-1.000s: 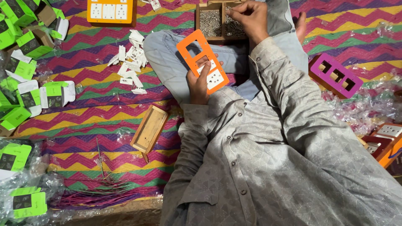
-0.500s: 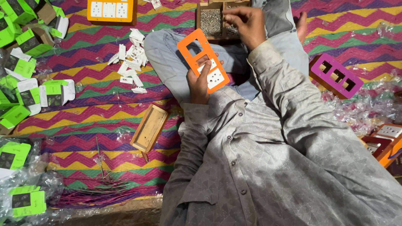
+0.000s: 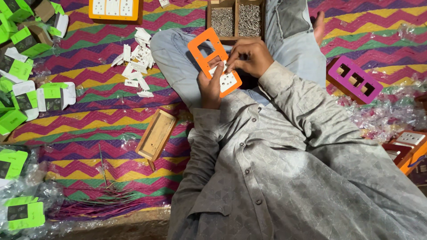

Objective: The person assembles electrical sockets by inserting white plastic modules into orange and red plastic frames and securing them with screws. They handle multiple frames and modules, picking up screws from a wooden box and tightening them by hand.

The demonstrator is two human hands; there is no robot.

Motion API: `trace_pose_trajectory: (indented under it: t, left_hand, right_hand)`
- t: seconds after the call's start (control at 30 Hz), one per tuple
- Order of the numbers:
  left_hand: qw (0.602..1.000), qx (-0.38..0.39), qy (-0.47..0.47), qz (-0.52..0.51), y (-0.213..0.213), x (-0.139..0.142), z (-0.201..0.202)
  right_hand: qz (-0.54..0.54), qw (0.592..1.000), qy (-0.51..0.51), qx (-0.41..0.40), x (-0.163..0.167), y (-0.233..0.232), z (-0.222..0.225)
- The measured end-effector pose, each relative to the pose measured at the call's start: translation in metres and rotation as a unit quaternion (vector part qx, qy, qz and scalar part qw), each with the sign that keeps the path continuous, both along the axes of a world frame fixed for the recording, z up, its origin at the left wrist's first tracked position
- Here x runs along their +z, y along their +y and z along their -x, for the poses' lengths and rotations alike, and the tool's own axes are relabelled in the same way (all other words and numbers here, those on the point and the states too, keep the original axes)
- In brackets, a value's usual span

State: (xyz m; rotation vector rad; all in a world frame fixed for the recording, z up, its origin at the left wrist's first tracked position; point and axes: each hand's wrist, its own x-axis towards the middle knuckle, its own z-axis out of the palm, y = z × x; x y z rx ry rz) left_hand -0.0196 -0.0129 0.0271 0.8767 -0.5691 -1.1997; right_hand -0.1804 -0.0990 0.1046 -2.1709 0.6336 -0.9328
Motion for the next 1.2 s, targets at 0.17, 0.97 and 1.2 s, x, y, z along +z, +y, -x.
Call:
trace_pose_trajectory:
  t: [0.17,0.97,1.2]
  left_hand:
    - [1.0,0.001,-0.027,-0.014,0.001,0.006,0.002]
    - [0.987,0.024,-0.157,-0.003,0.001,-0.004,0.001]
    - [0.984,0.024,-0.177,-0.014,-0.003,-0.018,-0.001]
  right_hand:
    - [-0.003,1.0,0.014,-0.009,-0.007,-0.001,0.0]
    - [-0.136,0.987,0.058,-0.066,-0.036,-0.014,0.001]
    - [-0.259,0.966,0.019,-0.006,-0.071,-0.026,0.002]
